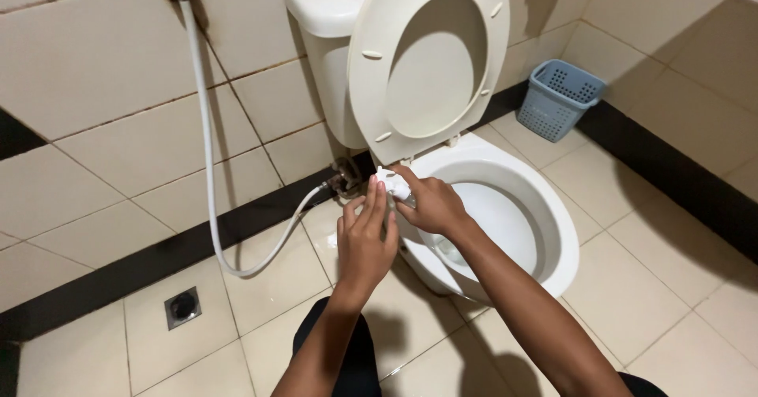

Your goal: The person opens the toilet lid and seat, then picks up a red toilet brush from the floor. They apply a cleaning liquid from a white bottle into the toilet bowl and scrub the interior with the brush. The person then washes their hands at the sink and returns to scrub the toilet seat and rim with the brush.

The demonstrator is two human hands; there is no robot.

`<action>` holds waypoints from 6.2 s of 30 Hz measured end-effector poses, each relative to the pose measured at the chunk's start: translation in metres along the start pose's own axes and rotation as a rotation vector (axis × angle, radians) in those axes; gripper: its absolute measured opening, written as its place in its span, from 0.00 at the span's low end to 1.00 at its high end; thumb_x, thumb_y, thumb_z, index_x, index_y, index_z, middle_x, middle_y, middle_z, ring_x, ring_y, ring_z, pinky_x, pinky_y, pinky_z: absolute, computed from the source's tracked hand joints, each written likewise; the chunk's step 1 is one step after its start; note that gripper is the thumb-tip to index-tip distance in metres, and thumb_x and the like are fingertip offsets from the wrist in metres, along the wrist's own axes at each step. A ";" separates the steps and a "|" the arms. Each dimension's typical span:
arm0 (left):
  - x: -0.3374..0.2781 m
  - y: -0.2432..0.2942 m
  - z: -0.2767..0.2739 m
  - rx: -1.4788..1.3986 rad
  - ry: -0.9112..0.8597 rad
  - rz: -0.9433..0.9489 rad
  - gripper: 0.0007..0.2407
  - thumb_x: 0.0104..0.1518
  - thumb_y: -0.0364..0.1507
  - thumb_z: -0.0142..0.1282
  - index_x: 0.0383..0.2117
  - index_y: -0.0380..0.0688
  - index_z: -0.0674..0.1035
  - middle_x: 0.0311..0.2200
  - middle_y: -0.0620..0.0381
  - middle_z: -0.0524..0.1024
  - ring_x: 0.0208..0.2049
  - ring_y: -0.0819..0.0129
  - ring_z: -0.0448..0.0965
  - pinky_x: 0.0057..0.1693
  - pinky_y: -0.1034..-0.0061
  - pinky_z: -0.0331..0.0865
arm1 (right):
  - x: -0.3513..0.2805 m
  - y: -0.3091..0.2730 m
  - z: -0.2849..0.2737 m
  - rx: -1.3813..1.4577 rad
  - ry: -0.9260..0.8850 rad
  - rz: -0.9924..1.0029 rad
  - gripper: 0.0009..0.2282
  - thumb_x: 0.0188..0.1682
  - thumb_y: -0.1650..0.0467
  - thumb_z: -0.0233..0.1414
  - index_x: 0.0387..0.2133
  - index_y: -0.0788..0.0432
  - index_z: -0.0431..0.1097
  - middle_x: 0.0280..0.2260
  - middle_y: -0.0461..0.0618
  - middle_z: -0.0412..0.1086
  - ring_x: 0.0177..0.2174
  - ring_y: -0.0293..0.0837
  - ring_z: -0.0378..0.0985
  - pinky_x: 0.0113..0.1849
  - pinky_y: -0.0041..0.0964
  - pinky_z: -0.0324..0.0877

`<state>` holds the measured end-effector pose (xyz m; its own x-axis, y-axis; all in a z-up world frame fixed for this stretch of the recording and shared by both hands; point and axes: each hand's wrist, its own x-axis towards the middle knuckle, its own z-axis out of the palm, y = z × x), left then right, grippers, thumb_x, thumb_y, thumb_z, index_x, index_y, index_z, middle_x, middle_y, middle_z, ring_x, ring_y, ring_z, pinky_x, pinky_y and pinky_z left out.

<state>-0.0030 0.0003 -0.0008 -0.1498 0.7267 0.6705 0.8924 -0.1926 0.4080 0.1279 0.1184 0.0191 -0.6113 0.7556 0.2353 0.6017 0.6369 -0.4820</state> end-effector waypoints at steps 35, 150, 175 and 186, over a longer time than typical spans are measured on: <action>0.017 0.000 -0.017 0.051 0.080 0.128 0.26 0.58 0.27 0.59 0.64 0.35 0.69 0.67 0.48 0.67 0.62 0.50 0.69 0.60 0.57 0.64 | 0.023 -0.001 -0.002 -0.018 0.210 -0.123 0.18 0.42 0.68 0.61 0.46 0.53 0.66 0.20 0.57 0.74 0.24 0.59 0.79 0.28 0.52 0.72; 0.087 0.048 0.085 -0.122 -0.060 0.134 0.28 0.59 0.31 0.58 0.68 0.41 0.66 0.68 0.49 0.65 0.64 0.47 0.67 0.62 0.55 0.60 | 0.019 0.069 -0.064 0.090 0.278 0.203 0.35 0.44 0.67 0.62 0.66 0.43 0.55 0.29 0.63 0.77 0.33 0.64 0.81 0.36 0.54 0.73; 0.068 0.038 0.100 -0.150 -0.208 0.017 0.26 0.60 0.32 0.54 0.66 0.38 0.67 0.68 0.48 0.63 0.63 0.48 0.66 0.62 0.55 0.61 | 0.005 0.074 -0.042 0.058 0.096 0.417 0.31 0.45 0.61 0.58 0.63 0.47 0.56 0.33 0.64 0.77 0.38 0.65 0.80 0.41 0.58 0.73; 0.023 0.039 0.112 -0.221 -0.310 -0.071 0.28 0.59 0.34 0.55 0.66 0.38 0.66 0.68 0.49 0.63 0.62 0.46 0.65 0.61 0.56 0.62 | -0.032 0.080 -0.027 -0.048 -0.049 0.479 0.23 0.46 0.65 0.58 0.56 0.51 0.62 0.34 0.60 0.78 0.39 0.60 0.81 0.40 0.56 0.74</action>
<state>0.0755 0.0833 -0.0387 -0.0418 0.9019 0.4300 0.7659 -0.2474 0.5934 0.2096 0.1496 -0.0040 -0.2821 0.9584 -0.0439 0.8438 0.2261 -0.4867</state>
